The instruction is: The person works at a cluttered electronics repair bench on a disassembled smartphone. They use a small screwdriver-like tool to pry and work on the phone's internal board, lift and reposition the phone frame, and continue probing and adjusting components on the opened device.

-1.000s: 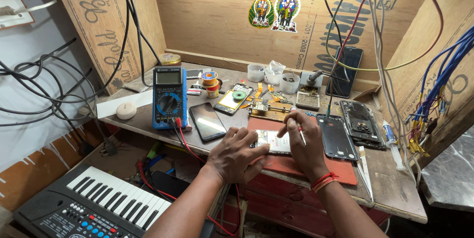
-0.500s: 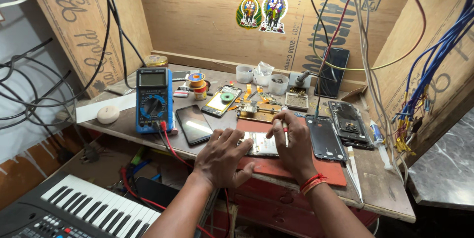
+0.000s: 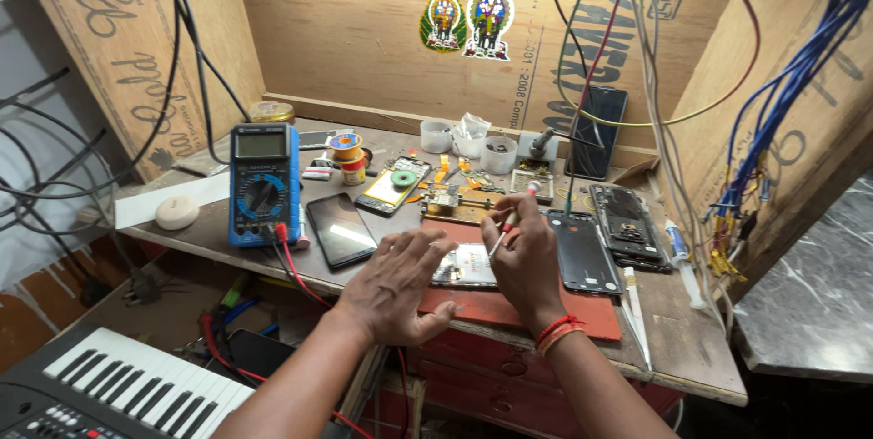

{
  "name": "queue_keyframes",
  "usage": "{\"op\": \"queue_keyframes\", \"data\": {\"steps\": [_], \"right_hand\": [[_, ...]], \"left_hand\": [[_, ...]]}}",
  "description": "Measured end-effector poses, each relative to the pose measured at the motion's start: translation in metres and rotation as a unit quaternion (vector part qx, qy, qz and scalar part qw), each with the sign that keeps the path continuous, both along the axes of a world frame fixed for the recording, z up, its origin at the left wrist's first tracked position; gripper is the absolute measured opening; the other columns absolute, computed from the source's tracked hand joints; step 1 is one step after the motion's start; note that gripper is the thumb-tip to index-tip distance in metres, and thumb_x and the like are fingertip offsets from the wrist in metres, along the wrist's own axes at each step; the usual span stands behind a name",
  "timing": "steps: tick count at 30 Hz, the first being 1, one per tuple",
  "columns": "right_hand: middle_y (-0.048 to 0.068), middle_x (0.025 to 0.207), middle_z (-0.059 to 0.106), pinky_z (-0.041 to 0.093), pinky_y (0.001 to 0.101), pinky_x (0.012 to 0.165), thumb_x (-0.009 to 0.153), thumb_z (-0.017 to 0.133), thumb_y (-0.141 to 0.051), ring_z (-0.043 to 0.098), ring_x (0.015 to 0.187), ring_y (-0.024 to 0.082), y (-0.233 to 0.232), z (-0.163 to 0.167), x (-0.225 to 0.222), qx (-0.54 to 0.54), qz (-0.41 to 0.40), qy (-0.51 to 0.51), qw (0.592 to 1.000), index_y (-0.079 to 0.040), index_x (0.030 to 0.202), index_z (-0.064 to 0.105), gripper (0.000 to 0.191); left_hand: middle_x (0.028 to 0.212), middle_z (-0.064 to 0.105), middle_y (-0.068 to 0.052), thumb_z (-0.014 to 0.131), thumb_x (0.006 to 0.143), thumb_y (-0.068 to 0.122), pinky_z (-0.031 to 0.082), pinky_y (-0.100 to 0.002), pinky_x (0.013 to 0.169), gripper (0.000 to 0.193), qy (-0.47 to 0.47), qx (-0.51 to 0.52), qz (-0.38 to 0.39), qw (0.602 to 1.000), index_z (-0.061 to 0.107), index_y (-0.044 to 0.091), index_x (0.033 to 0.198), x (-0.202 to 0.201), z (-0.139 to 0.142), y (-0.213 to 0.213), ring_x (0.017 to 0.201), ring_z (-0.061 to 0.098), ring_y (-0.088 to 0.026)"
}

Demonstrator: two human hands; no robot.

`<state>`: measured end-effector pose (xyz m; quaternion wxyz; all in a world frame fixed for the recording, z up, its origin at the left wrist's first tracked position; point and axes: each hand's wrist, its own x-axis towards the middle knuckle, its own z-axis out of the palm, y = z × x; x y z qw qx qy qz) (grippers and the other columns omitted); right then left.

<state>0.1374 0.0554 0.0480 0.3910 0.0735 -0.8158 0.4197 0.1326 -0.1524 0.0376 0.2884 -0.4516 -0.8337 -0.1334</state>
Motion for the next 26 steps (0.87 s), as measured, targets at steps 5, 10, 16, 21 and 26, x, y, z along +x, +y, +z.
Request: {"op": "queue_keyframes", "data": {"steps": [5, 10, 16, 21, 26], "right_hand": [[0.009, 0.082, 0.072, 0.055, 0.0374, 0.065, 0.090, 0.073, -0.019, 0.071, 0.073, 0.021, 0.003, 0.000, -0.001, 0.023, 0.016, 0.060, 0.998, -0.005, 0.104, 0.061, 0.023], [0.010, 0.084, 0.071, 0.052, 0.0363, 0.058, 0.091, 0.069, -0.019, 0.068, 0.064, 0.021, 0.008, 0.001, -0.006, -0.042, 0.001, 0.005, 0.999, -0.006, 0.105, 0.060, 0.021], [0.007, 0.085, 0.077, 0.054, 0.0312, 0.067, 0.104, 0.053, -0.016, 0.072, 0.075, 0.013, 0.010, 0.000, -0.008, -0.076, 0.052, 0.051, 0.994, -0.005, 0.107, 0.056, 0.012], [0.006, 0.086, 0.076, 0.054, 0.0305, 0.067, 0.102, 0.053, -0.015, 0.069, 0.073, 0.013, 0.012, 0.000, -0.010, -0.079, 0.071, 0.047, 0.993, -0.004, 0.108, 0.056, 0.012], [0.007, 0.084, 0.076, 0.052, 0.0315, 0.064, 0.100, 0.058, -0.017, 0.067, 0.068, 0.017, 0.012, 0.001, -0.014, -0.053, 0.031, 0.014, 0.998, -0.006, 0.106, 0.059, 0.012]], "left_hand": [[0.133, 0.049, -0.022, 0.075, 0.071, 0.053, 0.032, -0.051, 0.108, 0.083, -0.035, -0.016, -0.018, 0.999, 0.044, 0.004, 0.131, -0.018, 0.017, 0.005, 0.129, 0.044, -0.038], [0.123, 0.056, -0.018, 0.072, 0.072, 0.043, 0.038, -0.048, 0.104, 0.068, -0.074, 0.059, 0.040, 0.995, 0.051, 0.006, 0.125, -0.022, 0.010, 0.010, 0.123, 0.050, -0.036], [0.118, 0.058, -0.016, 0.069, 0.078, 0.036, 0.041, -0.046, 0.103, 0.048, 0.007, 0.042, -0.012, 0.999, 0.056, 0.005, 0.113, -0.020, 0.003, 0.006, 0.116, 0.055, -0.034], [0.123, 0.058, -0.016, 0.070, 0.080, 0.036, 0.038, -0.048, 0.103, 0.046, 0.026, -0.011, -0.061, 0.998, 0.059, 0.008, 0.114, -0.019, 0.005, 0.005, 0.118, 0.054, -0.035], [0.130, 0.058, -0.014, 0.071, 0.083, 0.039, 0.038, -0.047, 0.107, 0.045, 0.029, -0.013, -0.062, 0.998, 0.061, 0.013, 0.118, -0.026, 0.001, 0.005, 0.125, 0.054, -0.033]]}}
